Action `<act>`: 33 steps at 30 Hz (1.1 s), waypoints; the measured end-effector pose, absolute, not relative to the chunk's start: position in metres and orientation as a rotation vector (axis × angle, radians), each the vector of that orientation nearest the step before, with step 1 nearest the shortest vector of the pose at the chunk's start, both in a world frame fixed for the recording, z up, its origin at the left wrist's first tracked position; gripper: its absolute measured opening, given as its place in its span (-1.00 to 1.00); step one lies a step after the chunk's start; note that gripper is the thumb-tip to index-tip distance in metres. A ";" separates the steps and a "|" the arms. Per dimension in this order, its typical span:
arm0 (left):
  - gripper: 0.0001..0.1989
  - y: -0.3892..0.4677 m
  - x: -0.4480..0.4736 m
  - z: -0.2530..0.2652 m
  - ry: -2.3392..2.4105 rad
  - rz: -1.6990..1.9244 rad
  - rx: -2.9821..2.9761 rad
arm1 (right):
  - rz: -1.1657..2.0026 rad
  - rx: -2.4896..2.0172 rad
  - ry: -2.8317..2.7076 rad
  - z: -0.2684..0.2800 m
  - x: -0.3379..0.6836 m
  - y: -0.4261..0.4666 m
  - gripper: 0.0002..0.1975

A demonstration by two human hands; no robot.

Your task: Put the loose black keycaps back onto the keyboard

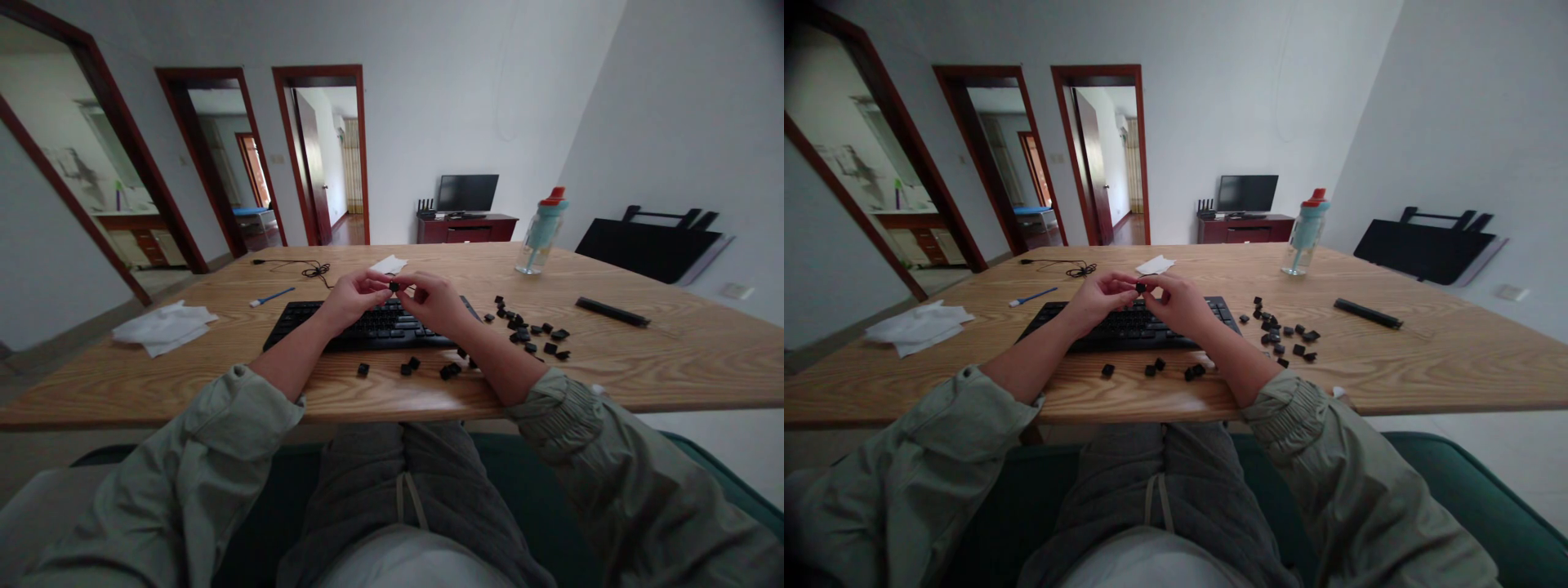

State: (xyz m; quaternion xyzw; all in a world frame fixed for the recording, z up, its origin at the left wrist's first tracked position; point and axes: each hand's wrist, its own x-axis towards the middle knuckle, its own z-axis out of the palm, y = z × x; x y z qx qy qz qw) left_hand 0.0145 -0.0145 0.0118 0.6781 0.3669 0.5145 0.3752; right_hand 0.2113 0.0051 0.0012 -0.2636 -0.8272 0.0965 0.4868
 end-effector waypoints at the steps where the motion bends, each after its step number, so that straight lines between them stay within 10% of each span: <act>1: -0.52 -0.014 0.014 0.012 0.937 1.320 1.741 | 0.252 -0.642 -2.010 0.001 0.211 0.005 -0.66; 13: -0.77 -0.003 -0.009 0.008 1.209 0.982 2.325 | 0.832 -0.950 -2.148 0.001 0.210 0.024 -0.70; 33: -0.86 0.007 -0.024 0.003 1.254 0.654 2.387 | 0.730 -1.232 -2.667 0.020 0.188 0.047 -0.81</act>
